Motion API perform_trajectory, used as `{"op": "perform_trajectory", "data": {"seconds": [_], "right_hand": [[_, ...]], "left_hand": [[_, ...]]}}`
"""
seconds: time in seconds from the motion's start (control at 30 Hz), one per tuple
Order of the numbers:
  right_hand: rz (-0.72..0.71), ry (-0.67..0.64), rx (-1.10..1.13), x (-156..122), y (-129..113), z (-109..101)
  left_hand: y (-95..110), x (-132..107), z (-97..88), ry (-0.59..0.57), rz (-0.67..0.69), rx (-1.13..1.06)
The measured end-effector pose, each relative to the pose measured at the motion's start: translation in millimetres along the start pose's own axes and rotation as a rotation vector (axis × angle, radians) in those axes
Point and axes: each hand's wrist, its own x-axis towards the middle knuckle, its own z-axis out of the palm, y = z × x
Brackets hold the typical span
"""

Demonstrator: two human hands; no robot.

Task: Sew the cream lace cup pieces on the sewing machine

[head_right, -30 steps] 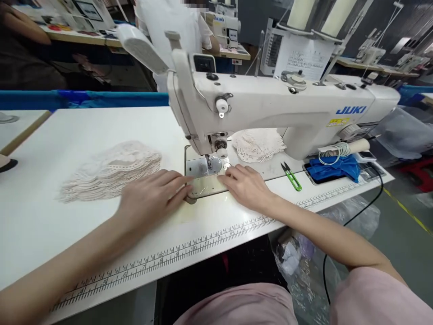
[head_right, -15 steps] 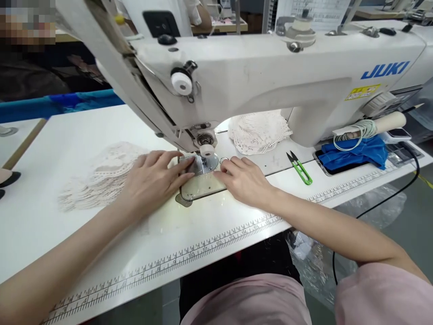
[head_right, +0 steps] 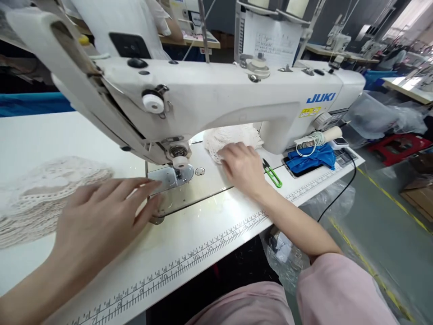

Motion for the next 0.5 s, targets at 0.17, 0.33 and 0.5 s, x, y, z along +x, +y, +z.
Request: {"op": "perform_trajectory", "data": {"seconds": [0.17, 0.33, 0.5], "right_hand": [[0.176, -0.072, -0.109, 11.3, 12.0, -11.4], [0.076, -0.213, -0.168, 8.6, -5.2, 4.3], [0.108, -0.245, -0.132, 9.4, -3.4, 13.5]], "left_hand": [[22.8, -5.4, 2.1, 0.182, 0.142, -0.106], [24.1, -8.3, 7.2, 0.236, 0.19, -0.167], [20.5, -8.7, 11.4, 0.385, 0.217, -0.203]]}}
